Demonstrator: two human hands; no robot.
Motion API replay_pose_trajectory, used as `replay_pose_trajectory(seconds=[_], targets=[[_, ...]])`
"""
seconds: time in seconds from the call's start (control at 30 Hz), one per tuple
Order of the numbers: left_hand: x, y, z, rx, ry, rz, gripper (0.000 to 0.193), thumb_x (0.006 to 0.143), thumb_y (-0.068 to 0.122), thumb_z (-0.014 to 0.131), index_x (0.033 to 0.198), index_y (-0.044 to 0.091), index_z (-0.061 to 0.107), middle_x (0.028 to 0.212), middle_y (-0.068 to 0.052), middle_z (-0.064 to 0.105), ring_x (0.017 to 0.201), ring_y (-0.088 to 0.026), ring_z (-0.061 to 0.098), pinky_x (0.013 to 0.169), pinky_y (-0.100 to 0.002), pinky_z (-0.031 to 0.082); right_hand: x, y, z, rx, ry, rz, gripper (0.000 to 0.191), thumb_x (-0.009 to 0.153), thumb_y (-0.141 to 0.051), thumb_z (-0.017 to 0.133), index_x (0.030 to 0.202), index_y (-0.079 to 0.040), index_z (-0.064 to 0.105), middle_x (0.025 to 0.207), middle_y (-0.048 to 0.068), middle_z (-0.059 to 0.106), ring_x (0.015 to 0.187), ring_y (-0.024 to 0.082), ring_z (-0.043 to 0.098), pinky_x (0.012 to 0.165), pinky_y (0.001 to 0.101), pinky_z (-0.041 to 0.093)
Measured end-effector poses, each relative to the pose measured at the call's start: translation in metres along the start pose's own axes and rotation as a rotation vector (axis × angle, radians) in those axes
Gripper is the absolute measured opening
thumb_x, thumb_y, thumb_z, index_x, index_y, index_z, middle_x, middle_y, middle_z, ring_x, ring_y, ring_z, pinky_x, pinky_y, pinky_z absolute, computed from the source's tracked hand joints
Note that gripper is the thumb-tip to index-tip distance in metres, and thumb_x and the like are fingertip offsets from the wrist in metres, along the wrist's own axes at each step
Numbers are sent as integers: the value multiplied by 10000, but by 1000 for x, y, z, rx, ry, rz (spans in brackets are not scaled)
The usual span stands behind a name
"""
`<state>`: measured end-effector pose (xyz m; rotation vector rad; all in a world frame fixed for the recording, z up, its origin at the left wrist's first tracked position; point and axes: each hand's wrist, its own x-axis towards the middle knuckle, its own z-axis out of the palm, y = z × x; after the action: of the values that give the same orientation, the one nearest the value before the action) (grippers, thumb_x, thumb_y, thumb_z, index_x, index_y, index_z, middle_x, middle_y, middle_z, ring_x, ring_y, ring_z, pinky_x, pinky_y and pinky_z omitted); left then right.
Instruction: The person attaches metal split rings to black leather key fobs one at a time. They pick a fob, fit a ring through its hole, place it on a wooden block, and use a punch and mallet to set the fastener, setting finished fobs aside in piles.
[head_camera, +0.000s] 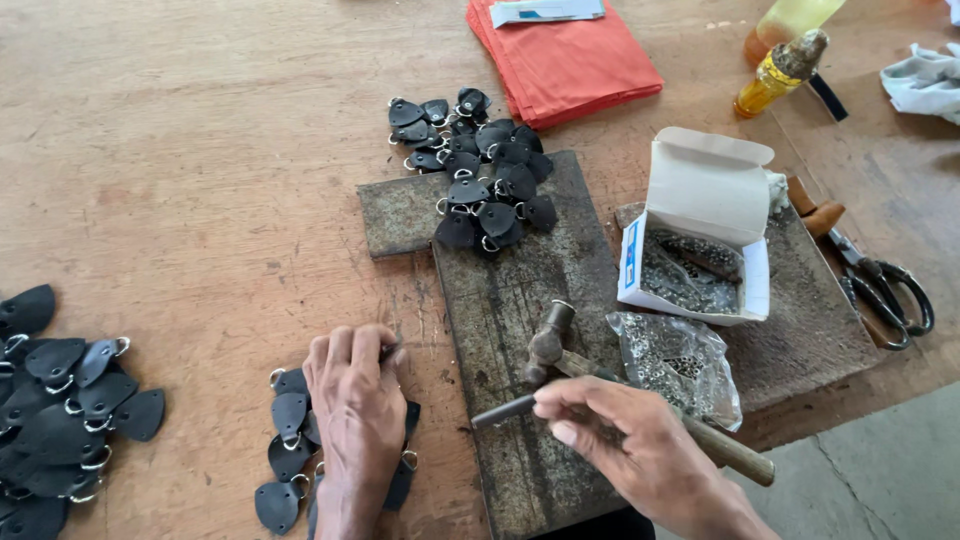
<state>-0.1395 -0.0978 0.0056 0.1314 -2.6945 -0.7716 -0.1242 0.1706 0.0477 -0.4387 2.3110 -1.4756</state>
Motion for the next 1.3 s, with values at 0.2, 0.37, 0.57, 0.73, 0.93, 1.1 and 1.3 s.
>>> replay_pose_trajectory(seconds=[0.2, 0.37, 0.57, 0.73, 0.93, 1.1, 1.3], targets=[[-5, 22, -8, -257, 53, 136, 229, 794, -37, 742, 996, 58, 691, 1003, -90, 671, 979, -279, 636, 834, -412, 516, -30, 4, -45, -407, 268, -123, 213, 893, -112, 686, 1097, -124, 746, 1074, 46, 786, 945, 143, 751, 772, 280, 607], [-28, 52, 16, -584, -109, 159, 319, 859, -24, 746, 1134, 137, 762, 994, -48, 720, 850, -164, 739, 667, -264, 605, -47, 16, -82, -623, 435, 135, 187, 825, -89, 705, 991, -81, 789, 955, 67, 742, 723, 157, 718, 575, 304, 611], [-48, 95, 36, -754, -514, 95, 467, 827, -95, 677, 1260, 82, 693, 1045, -80, 717, 876, -189, 748, 745, -272, 649, -38, 55, -82, -901, 322, 0, 122, 871, -127, 718, 960, -82, 787, 940, 94, 713, 766, 201, 682, 660, 329, 605], [-44, 116, 40, -737, -398, 229, 316, 791, -39, 780, 1086, 48, 710, 1019, -104, 758, 936, -230, 767, 785, -315, 611, -25, 71, -82, -907, 326, 11, 176, 848, -159, 726, 997, -107, 803, 937, 78, 709, 825, 232, 685, 698, 377, 592], [-42, 122, 43, -752, -405, 167, 302, 785, -27, 805, 1065, 39, 713, 1041, -91, 752, 928, -222, 778, 754, -313, 621, -28, 66, -81, -768, 373, -11, 156, 847, -131, 730, 986, -99, 795, 973, 65, 712, 858, 224, 700, 747, 374, 601], [-44, 121, 47, -742, -377, 143, 247, 767, -50, 797, 984, 41, 721, 1034, -82, 758, 935, -219, 786, 750, -308, 630, -28, 64, -82, -724, 410, -46, 134, 825, -159, 769, 943, -108, 807, 934, 64, 714, 797, 207, 701, 682, 341, 605], [-47, 120, 54, -752, -341, 209, 243, 759, -81, 787, 955, 42, 713, 1013, -68, 774, 909, -210, 795, 739, -297, 626, -26, 66, -84, -647, 448, -119, 113, 863, -135, 749, 952, -78, 789, 938, 51, 717, 782, 180, 705, 669, 310, 606]])
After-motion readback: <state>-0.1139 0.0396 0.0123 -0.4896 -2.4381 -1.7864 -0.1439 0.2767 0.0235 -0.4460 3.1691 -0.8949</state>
